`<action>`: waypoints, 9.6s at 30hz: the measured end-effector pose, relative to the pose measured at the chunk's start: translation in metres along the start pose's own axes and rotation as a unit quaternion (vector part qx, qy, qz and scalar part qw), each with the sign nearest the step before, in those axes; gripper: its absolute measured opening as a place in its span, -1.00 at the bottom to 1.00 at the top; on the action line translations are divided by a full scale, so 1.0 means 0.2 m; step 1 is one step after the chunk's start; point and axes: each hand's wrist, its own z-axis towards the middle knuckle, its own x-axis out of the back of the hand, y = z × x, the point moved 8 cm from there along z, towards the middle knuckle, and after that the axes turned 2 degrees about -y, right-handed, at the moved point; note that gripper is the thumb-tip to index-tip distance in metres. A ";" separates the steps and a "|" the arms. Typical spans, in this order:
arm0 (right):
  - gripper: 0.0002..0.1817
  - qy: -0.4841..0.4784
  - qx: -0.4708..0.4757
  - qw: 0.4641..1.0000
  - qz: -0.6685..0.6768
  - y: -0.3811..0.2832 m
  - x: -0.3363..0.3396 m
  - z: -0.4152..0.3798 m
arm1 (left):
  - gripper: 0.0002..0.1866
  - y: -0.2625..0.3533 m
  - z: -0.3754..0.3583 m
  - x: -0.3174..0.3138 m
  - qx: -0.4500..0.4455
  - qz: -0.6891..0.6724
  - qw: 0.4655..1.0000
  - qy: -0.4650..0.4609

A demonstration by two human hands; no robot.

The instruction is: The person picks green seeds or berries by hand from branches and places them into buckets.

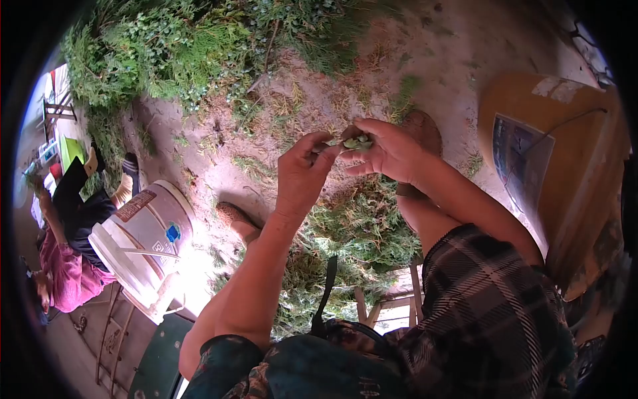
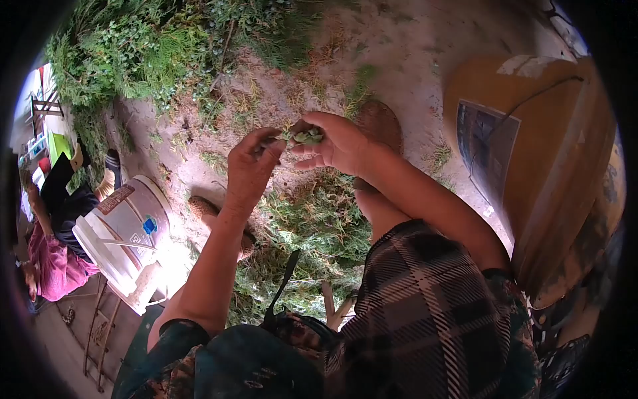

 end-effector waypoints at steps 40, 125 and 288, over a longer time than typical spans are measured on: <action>-0.79 -0.005 0.428 0.749 -0.507 -0.32 -0.36 -0.17 | -0.83 0.06 0.03 -0.05 0.074 -0.229 0.969 -0.062; -0.80 -0.029 0.077 0.980 -0.180 -0.08 -0.12 -0.05 | -0.65 -0.11 0.03 -0.04 0.090 -0.328 0.936 0.090; -0.71 -0.028 0.080 0.981 -0.176 -0.08 -0.08 -0.07 | -0.81 -0.21 0.22 0.50 -0.105 0.299 0.911 0.262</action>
